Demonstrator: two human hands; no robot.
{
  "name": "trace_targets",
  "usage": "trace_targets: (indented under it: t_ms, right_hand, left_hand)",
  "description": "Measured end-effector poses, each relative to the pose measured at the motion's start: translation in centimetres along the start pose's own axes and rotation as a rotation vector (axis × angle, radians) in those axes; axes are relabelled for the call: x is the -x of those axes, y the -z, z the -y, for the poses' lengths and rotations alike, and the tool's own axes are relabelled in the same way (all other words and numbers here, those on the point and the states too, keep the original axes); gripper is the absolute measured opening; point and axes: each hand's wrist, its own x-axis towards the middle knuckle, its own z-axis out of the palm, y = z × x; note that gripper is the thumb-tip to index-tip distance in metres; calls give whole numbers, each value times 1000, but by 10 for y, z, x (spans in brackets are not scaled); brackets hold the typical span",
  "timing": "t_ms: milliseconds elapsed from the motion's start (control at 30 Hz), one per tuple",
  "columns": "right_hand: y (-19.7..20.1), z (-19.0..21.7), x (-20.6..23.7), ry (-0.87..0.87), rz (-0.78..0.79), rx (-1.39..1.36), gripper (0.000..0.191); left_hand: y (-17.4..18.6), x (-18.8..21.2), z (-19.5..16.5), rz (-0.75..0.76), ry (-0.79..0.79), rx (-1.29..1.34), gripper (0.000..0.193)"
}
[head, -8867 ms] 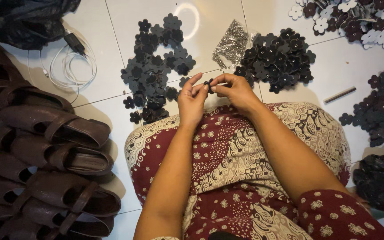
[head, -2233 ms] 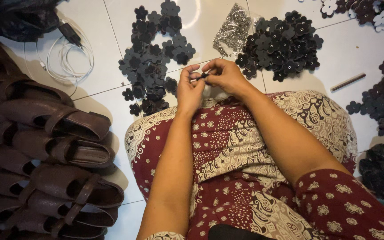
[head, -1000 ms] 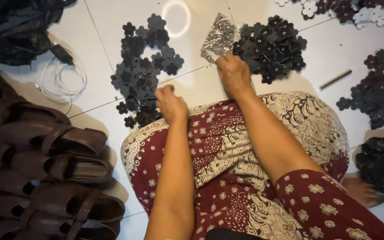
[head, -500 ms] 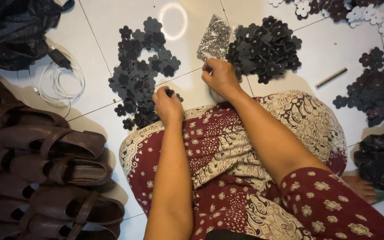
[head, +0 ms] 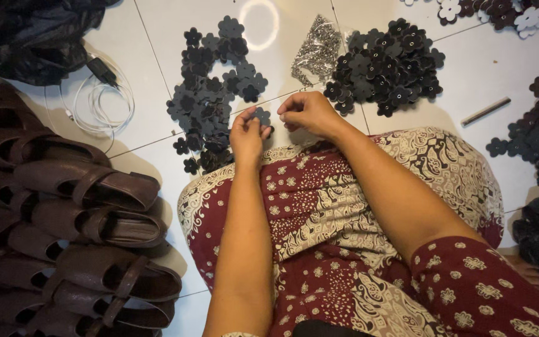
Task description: The person sits on the floor and repeatedly picks up black flower-shaped pieces and small silver fasteners, then presses them together by hand. The assembled units are placed into a growing pile on the floor.
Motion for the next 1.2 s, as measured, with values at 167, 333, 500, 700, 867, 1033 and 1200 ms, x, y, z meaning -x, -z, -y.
trace_targets:
  t_ms: [167, 333, 500, 700, 867, 1033, 1200]
  right_hand:
    - [1, -2, -1, 2, -27, 81, 10]
    - [3, 0, -1, 4, -11, 9, 11]
    - [1, 5, 3, -27, -25, 40, 14]
    - [0, 7, 2, -14, -21, -44, 12]
    - [0, 4, -1, -83, 2, -100, 12]
    - [-1, 4, 0, -1, -12, 86, 14]
    - [-1, 5, 2, 128, -70, 388, 13]
  left_hand:
    - [-2, 3, 0, 34, -125, -160, 25]
    - [-7, 8, -5, 53, -79, -89, 26]
    - [-11, 10, -7, 42, -124, -100, 22]
    - [-11, 16, -11, 41, -265, -254, 32]
    - [-13, 16, -12, 66, -193, -165, 43]
    - [-16, 15, -10, 141, -151, -37, 41]
    - [-18, 18, -14, 179, -143, 2, 41]
